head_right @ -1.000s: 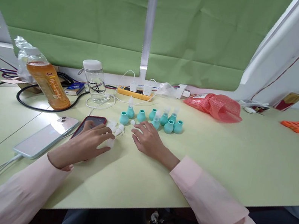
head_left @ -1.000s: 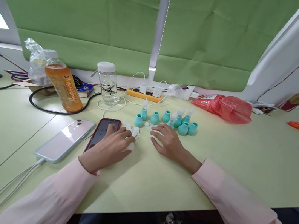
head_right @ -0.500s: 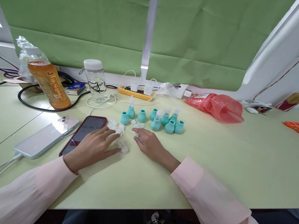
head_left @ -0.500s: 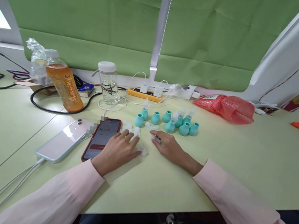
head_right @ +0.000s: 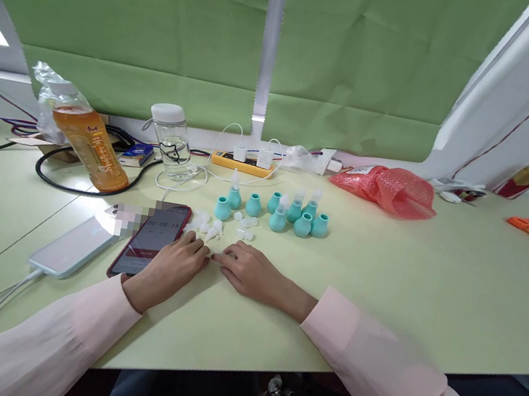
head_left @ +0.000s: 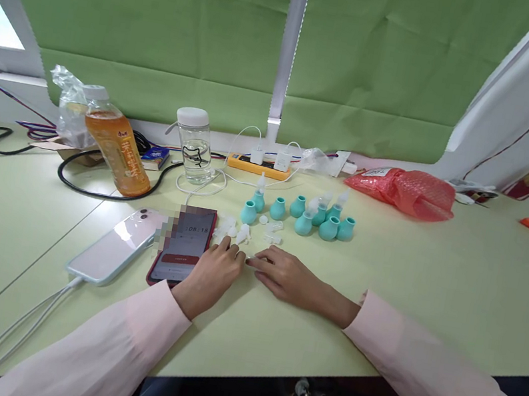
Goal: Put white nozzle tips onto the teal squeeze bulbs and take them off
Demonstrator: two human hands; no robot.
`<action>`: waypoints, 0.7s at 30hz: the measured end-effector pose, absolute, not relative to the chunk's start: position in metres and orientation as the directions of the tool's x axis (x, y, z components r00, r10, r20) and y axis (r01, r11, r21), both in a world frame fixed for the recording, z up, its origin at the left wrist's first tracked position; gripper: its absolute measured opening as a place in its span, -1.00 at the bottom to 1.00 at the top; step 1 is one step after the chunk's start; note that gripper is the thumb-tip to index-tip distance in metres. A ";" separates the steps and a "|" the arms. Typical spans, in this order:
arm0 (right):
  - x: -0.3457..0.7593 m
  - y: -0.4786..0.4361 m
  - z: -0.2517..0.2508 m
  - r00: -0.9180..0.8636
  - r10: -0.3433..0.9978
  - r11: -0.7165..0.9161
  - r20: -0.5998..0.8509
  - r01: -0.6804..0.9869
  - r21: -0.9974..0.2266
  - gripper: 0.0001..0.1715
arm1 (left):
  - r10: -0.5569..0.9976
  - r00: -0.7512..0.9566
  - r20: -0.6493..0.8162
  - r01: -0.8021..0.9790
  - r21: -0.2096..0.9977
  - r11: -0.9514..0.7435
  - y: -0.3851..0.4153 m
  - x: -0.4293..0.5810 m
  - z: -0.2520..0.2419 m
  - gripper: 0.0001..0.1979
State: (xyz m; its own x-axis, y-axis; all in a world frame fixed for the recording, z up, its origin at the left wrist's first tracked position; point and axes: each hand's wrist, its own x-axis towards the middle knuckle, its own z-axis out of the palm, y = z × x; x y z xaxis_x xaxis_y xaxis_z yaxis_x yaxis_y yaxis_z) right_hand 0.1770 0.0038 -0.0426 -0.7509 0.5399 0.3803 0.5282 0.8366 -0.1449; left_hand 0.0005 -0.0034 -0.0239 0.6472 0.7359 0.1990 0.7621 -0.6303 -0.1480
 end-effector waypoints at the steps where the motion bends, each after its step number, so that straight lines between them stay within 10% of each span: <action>1: 0.177 0.005 -0.045 -0.729 0.565 0.823 0.387 0.531 -0.201 -0.69 | 0.736 0.643 0.214 0.764 -0.105 -0.637 -0.004 0.001 -0.024 -0.83; 9: 0.174 0.006 -0.046 -0.345 0.925 0.219 0.161 0.137 -0.966 -0.68 | 0.756 0.439 0.485 0.660 0.397 -0.638 -0.009 0.002 -0.024 -0.84; 21: 0.173 0.000 -0.039 -0.464 0.885 -0.142 -0.040 -0.188 -0.972 -0.68 | 0.793 0.364 0.489 0.488 0.625 -0.609 -0.012 0.001 -0.016 -0.82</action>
State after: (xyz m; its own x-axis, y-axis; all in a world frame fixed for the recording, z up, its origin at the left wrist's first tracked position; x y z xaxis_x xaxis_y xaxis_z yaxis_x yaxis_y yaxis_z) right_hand 0.1728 -0.0004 -0.0391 -0.4637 0.8851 -0.0399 -0.1880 -0.1424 -0.9718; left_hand 0.0006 -0.0120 -0.0158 0.3637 0.7931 0.4886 0.4880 -0.6090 0.6253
